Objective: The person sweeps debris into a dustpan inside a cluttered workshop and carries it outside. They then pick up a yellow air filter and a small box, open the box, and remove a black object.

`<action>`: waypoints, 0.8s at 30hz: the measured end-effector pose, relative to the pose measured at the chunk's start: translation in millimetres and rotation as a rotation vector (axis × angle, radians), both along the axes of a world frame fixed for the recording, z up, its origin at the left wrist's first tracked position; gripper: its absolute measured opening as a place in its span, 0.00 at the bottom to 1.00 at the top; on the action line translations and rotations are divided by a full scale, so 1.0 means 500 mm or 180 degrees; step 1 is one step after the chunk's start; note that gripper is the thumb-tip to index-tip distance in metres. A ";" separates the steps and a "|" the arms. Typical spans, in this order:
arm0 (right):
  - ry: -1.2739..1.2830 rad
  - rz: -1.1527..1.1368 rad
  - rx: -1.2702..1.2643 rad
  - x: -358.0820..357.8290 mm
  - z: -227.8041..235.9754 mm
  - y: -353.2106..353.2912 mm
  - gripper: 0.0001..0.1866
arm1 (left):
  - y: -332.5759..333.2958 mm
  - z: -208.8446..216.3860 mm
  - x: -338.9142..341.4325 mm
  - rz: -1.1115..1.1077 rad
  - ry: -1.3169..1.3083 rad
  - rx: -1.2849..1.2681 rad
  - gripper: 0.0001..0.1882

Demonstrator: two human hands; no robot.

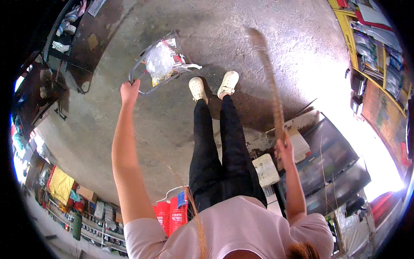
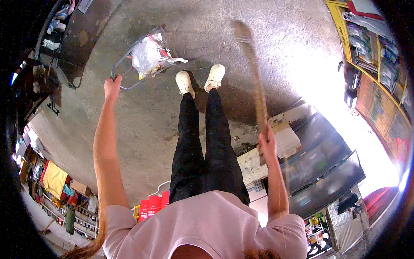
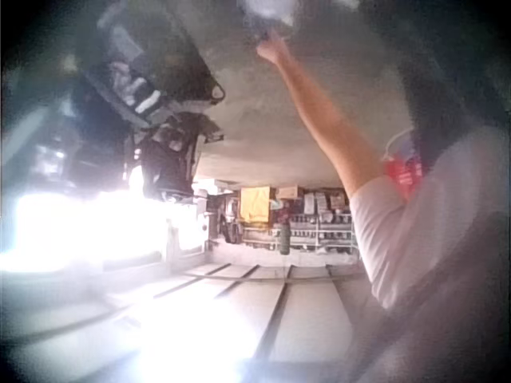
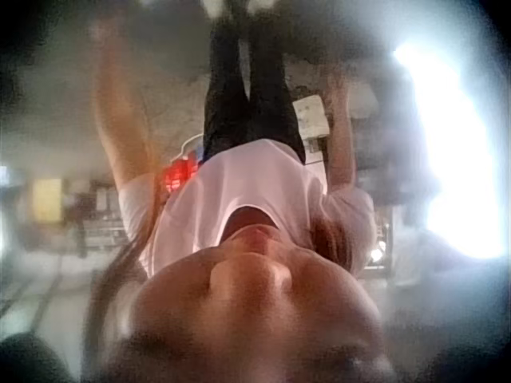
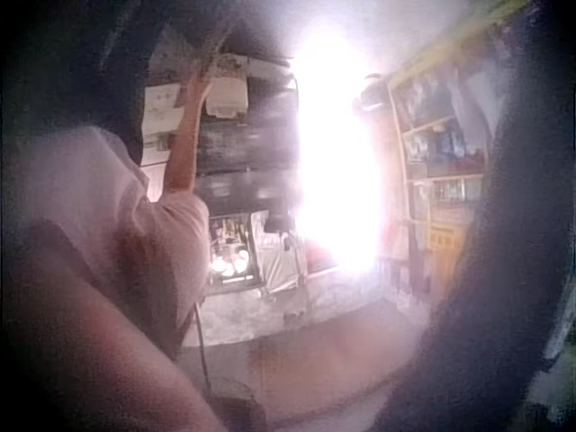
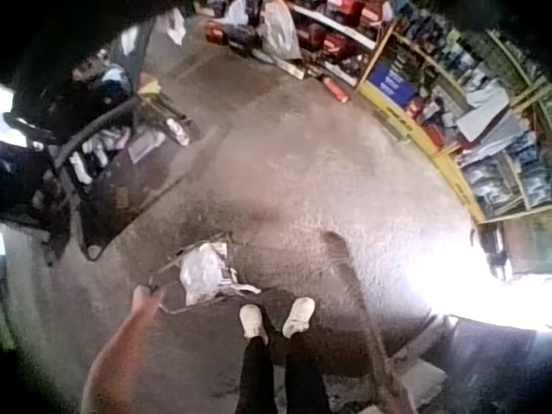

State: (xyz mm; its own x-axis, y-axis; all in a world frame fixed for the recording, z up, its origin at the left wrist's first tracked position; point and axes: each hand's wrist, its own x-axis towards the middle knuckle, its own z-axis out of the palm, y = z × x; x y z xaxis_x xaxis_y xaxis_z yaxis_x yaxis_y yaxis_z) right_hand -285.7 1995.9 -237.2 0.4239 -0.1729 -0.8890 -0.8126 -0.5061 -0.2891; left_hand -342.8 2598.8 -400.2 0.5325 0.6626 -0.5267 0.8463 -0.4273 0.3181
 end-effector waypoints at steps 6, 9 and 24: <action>0.0153 -0.1517 0.0749 0.145 -0.238 -0.044 0.19 | 0.007 0.002 -0.001 -0.0117 0.0040 -0.0081 0.21; 0.0697 -0.1539 0.0280 0.103 -0.279 0.163 0.19 | 0.008 -0.017 -0.029 0.0039 0.0064 -0.0013 0.21; 0.2018 -0.0726 0.1948 -0.193 -0.199 0.532 0.20 | -0.014 -0.038 -0.048 0.0538 -0.0191 -0.0083 0.21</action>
